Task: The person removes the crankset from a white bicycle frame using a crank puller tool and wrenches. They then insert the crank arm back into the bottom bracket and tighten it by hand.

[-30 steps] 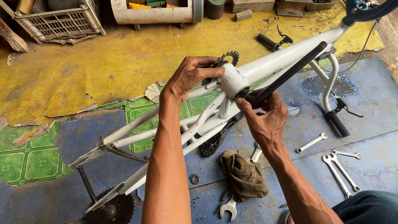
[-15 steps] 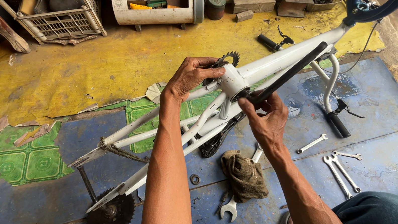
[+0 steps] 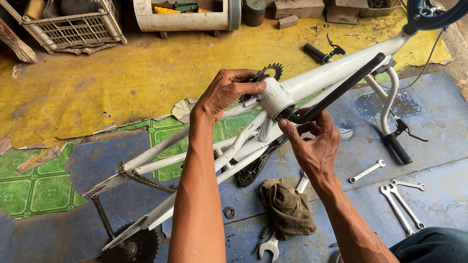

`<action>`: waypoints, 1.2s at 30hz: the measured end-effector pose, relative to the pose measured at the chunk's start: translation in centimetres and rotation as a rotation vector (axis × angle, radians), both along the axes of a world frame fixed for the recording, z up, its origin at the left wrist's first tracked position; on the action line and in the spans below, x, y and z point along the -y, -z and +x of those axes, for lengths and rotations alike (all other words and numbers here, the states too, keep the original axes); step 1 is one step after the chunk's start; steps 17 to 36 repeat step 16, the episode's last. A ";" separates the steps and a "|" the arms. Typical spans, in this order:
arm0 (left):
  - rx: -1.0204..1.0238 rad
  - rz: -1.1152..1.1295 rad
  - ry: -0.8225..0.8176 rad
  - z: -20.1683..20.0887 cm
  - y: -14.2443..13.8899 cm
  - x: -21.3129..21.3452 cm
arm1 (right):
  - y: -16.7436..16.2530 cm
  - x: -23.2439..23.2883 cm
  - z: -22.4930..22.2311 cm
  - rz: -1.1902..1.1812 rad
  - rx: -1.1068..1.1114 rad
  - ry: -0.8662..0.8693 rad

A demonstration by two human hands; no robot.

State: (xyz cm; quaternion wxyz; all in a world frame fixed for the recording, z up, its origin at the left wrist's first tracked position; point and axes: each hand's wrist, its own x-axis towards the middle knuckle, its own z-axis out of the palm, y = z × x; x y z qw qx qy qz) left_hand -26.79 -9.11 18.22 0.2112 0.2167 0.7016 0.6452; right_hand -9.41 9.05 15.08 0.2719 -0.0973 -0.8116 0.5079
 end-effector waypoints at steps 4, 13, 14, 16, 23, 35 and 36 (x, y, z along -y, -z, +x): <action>-0.007 0.008 0.006 0.0 0.1 0.0 | -0.4 -0.1 -0.2 -0.150 0.281 0.070; -0.002 0.003 0.005 0.1 -0.1 0.1 | 0.1 0.0 0.1 -0.018 0.009 -0.016; -0.003 0.004 0.006 0.0 0.0 0.1 | 0.4 -0.1 0.0 -0.019 0.024 -0.011; -0.005 -0.002 0.002 0.1 0.1 0.2 | 1.2 -0.4 -0.1 0.015 0.103 0.032; -0.005 -0.002 0.002 0.1 0.1 0.2 | 1.2 -0.4 -0.1 0.015 0.103 0.032; -0.005 -0.002 0.002 0.1 0.1 0.2 | 1.2 -0.4 -0.1 0.015 0.103 0.032; -0.005 -0.002 0.002 0.1 0.1 0.2 | 1.2 -0.4 -0.1 0.015 0.103 0.032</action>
